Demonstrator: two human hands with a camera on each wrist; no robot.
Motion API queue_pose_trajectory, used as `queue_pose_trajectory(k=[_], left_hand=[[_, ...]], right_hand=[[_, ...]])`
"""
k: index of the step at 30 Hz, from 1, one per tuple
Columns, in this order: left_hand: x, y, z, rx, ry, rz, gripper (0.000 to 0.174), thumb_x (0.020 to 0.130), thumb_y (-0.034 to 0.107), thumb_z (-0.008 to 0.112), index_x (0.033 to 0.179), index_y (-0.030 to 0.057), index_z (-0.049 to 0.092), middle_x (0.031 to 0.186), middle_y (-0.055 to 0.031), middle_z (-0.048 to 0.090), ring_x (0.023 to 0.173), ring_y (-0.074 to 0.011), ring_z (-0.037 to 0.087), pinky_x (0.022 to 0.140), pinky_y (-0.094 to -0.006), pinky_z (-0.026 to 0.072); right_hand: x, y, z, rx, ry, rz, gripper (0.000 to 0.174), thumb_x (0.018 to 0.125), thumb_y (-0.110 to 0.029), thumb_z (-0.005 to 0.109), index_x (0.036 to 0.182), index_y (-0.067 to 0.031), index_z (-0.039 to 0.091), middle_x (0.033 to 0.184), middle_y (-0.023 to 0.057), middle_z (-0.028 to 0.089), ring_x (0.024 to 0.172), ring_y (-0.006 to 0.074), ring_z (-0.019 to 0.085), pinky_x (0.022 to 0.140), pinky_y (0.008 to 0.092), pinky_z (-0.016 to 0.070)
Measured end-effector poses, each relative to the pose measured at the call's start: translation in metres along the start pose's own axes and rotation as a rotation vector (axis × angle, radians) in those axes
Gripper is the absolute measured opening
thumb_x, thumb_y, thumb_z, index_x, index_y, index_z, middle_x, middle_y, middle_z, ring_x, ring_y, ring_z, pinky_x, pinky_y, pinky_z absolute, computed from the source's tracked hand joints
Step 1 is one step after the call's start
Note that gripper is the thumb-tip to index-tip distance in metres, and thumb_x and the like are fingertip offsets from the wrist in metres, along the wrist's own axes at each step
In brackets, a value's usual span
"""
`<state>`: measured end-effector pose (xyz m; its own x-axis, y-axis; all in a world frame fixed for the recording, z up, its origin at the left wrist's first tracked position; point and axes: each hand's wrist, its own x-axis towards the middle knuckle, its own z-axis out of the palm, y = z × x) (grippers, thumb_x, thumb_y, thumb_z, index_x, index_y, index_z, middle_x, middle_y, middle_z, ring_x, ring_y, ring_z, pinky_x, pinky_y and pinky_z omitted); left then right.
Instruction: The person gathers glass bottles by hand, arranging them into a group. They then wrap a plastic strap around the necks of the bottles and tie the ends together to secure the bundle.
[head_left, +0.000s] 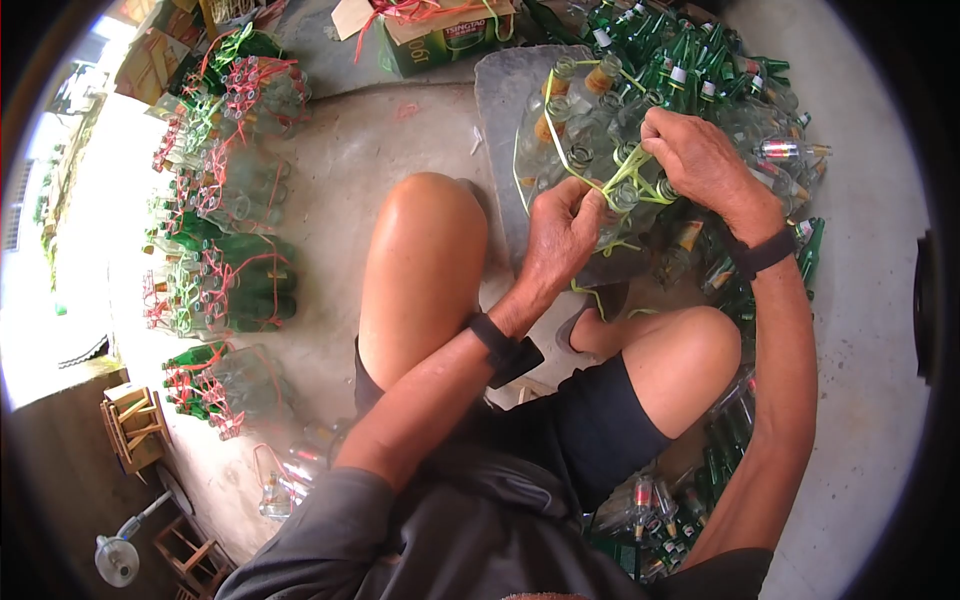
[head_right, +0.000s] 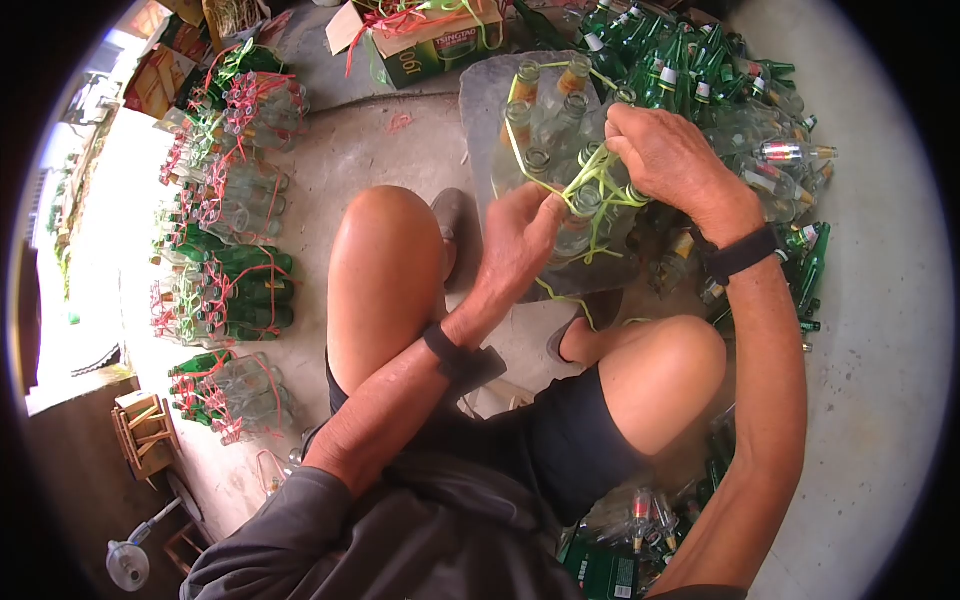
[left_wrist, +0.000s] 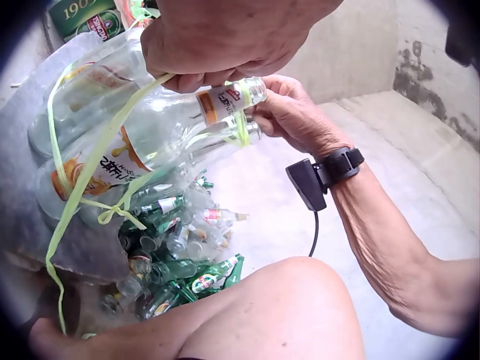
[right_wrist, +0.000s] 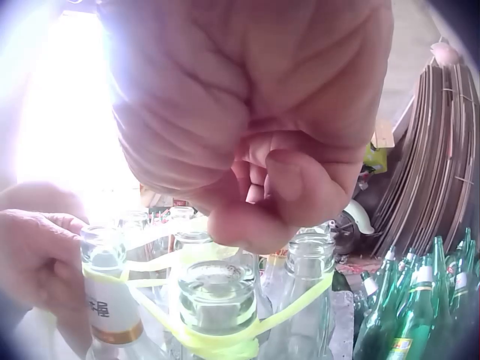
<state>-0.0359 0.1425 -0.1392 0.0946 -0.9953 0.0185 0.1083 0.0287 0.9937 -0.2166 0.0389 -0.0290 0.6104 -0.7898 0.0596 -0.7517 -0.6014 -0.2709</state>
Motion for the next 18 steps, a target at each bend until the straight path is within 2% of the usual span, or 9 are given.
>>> queue_pose_trajectory(k=[6,8,9,11,12,14,17,18], left_hand=[[-0.001,0.001,0.007,-0.070,0.020,-0.010,0.024,0.100,0.010,0.057,0.100,-0.0096,0.071,0.080,-0.0103,0.073,0.075,-0.0122,0.065,0.067,-0.0317,0.0532],[-0.001,0.001,0.008,-0.073,0.027,-0.012,0.024,0.101,0.010,0.057,0.100,-0.0095,0.071,0.080,-0.0102,0.073,0.075,-0.0122,0.065,0.067,-0.0316,0.0534],[-0.001,0.000,0.009,-0.071,0.034,-0.014,0.024,0.100,0.010,0.057,0.100,-0.0093,0.071,0.080,-0.0101,0.074,0.075,-0.0123,0.065,0.067,-0.0316,0.0535],[-0.001,0.001,0.008,-0.069,0.042,-0.015,0.024,0.100,0.010,0.057,0.100,-0.0092,0.072,0.080,-0.0100,0.074,0.075,-0.0123,0.065,0.067,-0.0317,0.0535],[-0.002,0.003,0.008,-0.055,0.047,-0.014,0.024,0.100,0.010,0.057,0.099,-0.0092,0.072,0.080,-0.0100,0.074,0.074,-0.0120,0.065,0.066,-0.0316,0.0534],[-0.004,0.007,0.007,-0.040,0.054,-0.014,0.024,0.100,0.010,0.058,0.098,-0.0092,0.072,0.079,-0.0100,0.074,0.073,-0.0118,0.065,0.065,-0.0315,0.0532],[-0.007,0.012,0.003,-0.040,0.076,-0.017,0.024,0.099,0.011,0.061,0.096,-0.0096,0.073,0.076,-0.0082,0.073,0.070,-0.0097,0.063,0.062,-0.0306,0.0516],[-0.007,0.015,-0.002,0.004,0.078,-0.058,0.027,0.099,0.013,0.062,0.100,-0.0102,0.074,0.080,-0.0084,0.074,0.075,-0.0101,0.063,0.067,-0.0297,0.0516]], right_hand=[[0.019,0.008,0.015,0.029,0.038,0.003,0.015,0.097,-0.016,0.061,0.096,-0.0007,0.060,0.092,0.0233,0.069,0.098,0.0479,0.063,0.082,0.0545,0.0493],[0.028,0.021,0.024,0.026,0.007,-0.068,0.016,0.097,-0.014,0.061,0.090,0.0000,0.062,0.082,0.0208,0.068,0.078,0.0426,0.068,0.069,0.0504,0.0519],[0.029,0.017,0.020,0.028,0.006,-0.070,0.016,0.097,-0.014,0.061,0.090,0.0000,0.062,0.082,0.0208,0.068,0.078,0.0426,0.068,0.069,0.0504,0.0519],[0.035,0.004,0.007,0.339,-0.281,0.277,0.013,0.096,-0.008,0.058,0.088,0.0011,0.063,0.065,0.0087,0.061,0.046,0.0226,0.059,0.047,0.0370,0.0466],[0.036,0.007,0.009,0.341,-0.283,0.276,0.013,0.096,-0.008,0.058,0.088,0.0011,0.063,0.065,0.0087,0.061,0.046,0.0226,0.059,0.047,0.0370,0.0466],[0.039,0.015,0.015,0.430,-0.305,0.250,0.013,0.097,-0.007,0.058,0.089,0.0013,0.065,0.063,0.0013,0.058,0.038,0.0095,0.050,0.037,0.0297,0.0387],[0.042,0.008,0.009,0.382,-0.349,0.293,0.014,0.096,-0.007,0.059,0.088,0.0022,0.065,0.065,0.0012,0.061,0.039,0.0119,0.052,0.040,0.0301,0.0398],[0.041,0.007,0.010,0.383,-0.349,0.294,0.014,0.096,-0.007,0.059,0.088,0.0022,0.065,0.065,0.0012,0.061,0.039,0.0119,0.052,0.040,0.0301,0.0398]])
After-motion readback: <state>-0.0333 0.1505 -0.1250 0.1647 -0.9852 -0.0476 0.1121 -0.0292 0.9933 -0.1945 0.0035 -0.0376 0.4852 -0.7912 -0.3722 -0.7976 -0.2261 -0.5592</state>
